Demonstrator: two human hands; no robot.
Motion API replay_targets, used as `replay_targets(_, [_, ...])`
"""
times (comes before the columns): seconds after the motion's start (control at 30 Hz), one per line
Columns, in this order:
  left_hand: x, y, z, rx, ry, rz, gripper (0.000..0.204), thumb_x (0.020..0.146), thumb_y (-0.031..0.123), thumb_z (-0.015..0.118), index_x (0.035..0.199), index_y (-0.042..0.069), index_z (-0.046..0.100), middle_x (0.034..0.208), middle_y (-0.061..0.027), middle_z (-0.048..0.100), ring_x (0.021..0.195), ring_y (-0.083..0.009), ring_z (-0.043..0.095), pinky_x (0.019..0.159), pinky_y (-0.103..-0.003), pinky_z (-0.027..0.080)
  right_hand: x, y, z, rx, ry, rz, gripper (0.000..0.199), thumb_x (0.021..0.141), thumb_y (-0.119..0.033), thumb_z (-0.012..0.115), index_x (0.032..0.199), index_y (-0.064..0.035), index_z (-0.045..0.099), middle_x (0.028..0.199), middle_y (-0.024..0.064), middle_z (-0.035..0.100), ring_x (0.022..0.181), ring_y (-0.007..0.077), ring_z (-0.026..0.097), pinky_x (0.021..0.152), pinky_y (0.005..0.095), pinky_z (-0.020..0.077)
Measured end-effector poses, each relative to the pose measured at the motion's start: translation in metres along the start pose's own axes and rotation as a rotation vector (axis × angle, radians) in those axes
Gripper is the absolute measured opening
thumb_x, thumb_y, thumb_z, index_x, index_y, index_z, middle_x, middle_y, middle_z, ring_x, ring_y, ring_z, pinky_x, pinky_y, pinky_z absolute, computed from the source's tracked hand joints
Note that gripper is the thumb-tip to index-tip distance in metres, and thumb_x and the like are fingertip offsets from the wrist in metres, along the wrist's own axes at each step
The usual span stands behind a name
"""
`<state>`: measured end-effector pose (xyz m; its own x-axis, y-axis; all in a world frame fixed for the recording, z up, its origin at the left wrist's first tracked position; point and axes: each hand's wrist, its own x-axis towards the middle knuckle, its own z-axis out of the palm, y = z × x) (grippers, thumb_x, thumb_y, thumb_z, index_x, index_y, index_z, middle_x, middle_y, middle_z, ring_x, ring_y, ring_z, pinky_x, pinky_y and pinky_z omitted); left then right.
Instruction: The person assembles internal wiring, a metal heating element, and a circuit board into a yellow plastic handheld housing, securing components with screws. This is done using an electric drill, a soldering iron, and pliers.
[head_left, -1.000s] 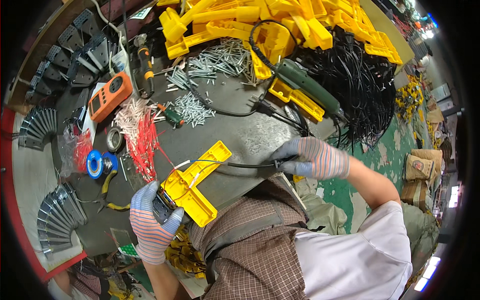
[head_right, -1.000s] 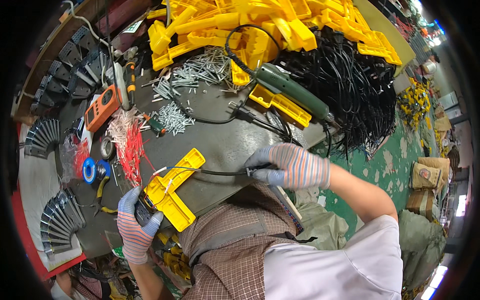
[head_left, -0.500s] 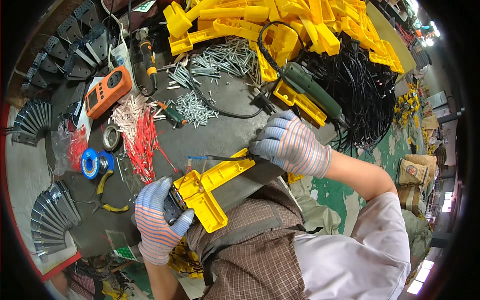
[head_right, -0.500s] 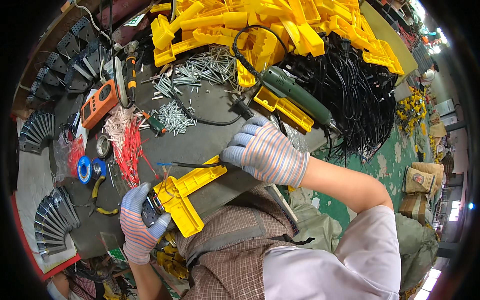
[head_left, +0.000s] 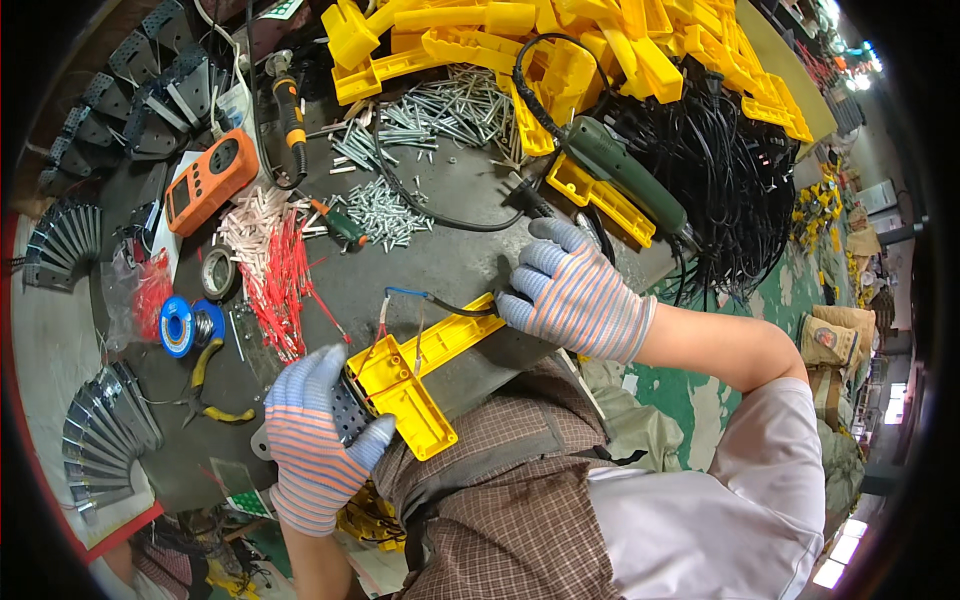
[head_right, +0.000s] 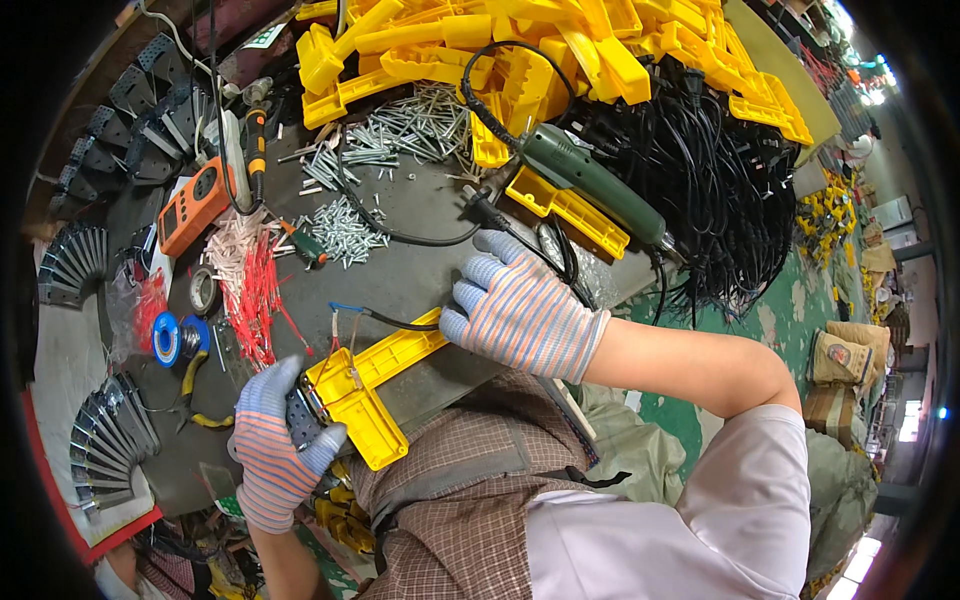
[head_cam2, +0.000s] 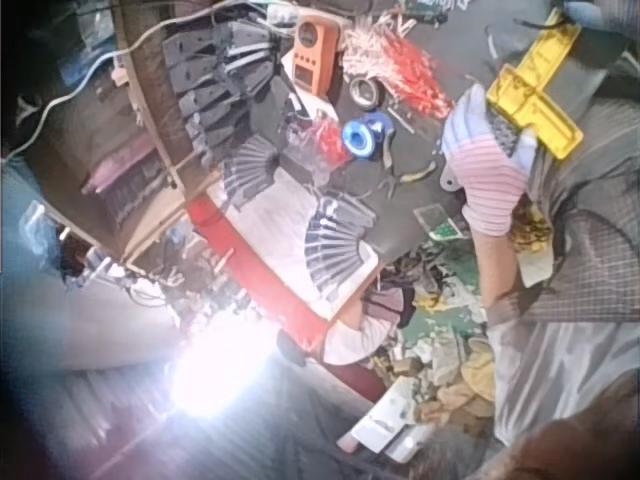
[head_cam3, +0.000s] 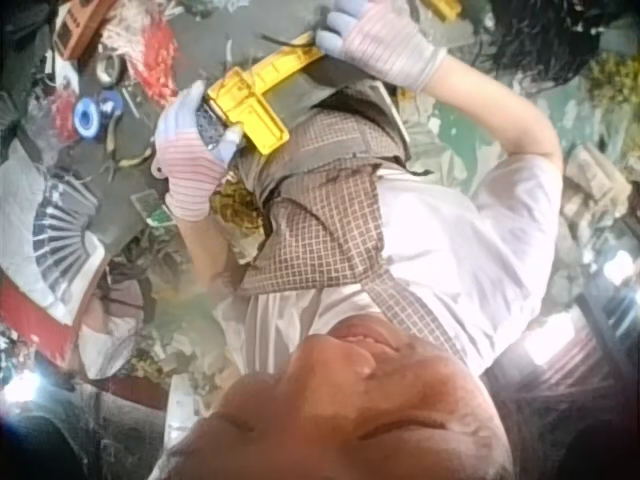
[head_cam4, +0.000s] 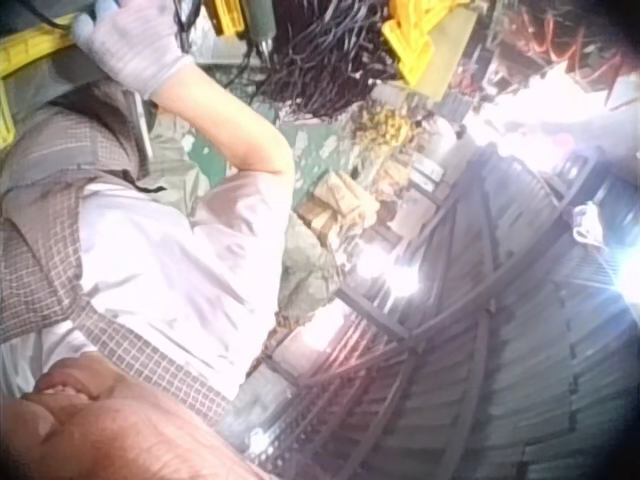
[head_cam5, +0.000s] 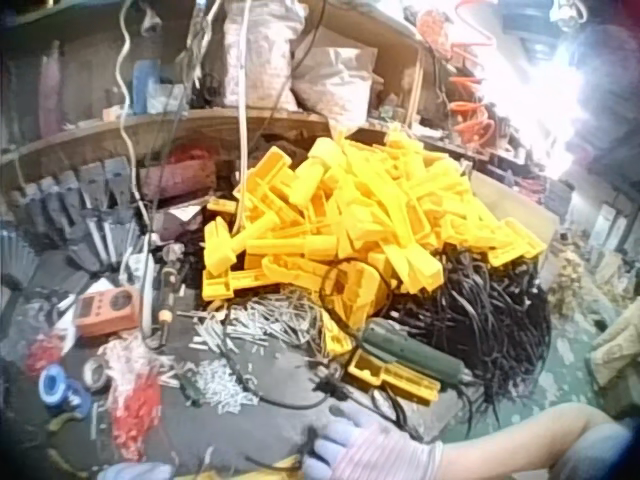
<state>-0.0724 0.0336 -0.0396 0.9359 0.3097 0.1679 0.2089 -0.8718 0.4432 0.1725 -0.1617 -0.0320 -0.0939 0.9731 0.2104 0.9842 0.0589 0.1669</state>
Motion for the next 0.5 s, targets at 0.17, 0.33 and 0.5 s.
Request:
replay_targets(0.17, [0.062, 0.028, 0.0, -0.029, 0.065, 0.104, 0.082, 0.066, 0.037, 0.078, 0.132, 0.0, 0.047, 0.123, -0.019, 0.056, 0.115, -0.0387, 0.052, 0.098, -0.046, 0.041, -0.002, -0.005, 0.001, -0.014, 0.009, -0.001, 0.01, 0.072, -0.02, 0.055, 0.075, -0.0117, 0.052, 0.071, 0.0054, 0.051, 0.077, 0.0247, 0.056, 0.095, 0.0492, 0.045])
replay_targets(0.33, [0.075, 0.032, -0.003, -0.296, -0.153, 0.044, 0.064, 0.073, 0.035, 0.075, 0.123, 0.002, 0.056, 0.11, -0.0176, 0.061, 0.1, -0.0378, 0.059, 0.09, -0.045, 0.046, -0.003, -0.006, -0.002, -0.019, -0.033, -0.006, 0.01, 0.073, -0.02, 0.054, 0.077, -0.0117, 0.053, 0.071, 0.0051, 0.05, 0.08, 0.0246, 0.056, 0.096, 0.0473, 0.0437])
replay_targets(0.5, [0.007, 0.049, 0.018, -0.01, 0.18, 0.233, 0.04, 0.07, 0.014, 0.072, 0.109, 0.012, 0.064, 0.096, -0.0061, 0.055, 0.088, -0.0245, 0.058, 0.086, -0.043, 0.047, -0.004, -0.007, 0.001, 0.01, 0.003, 0.024, 0.012, 0.072, -0.02, 0.054, 0.08, -0.0105, 0.055, 0.075, 0.0054, 0.052, 0.082, 0.024, 0.056, 0.09, 0.0429, 0.0446])
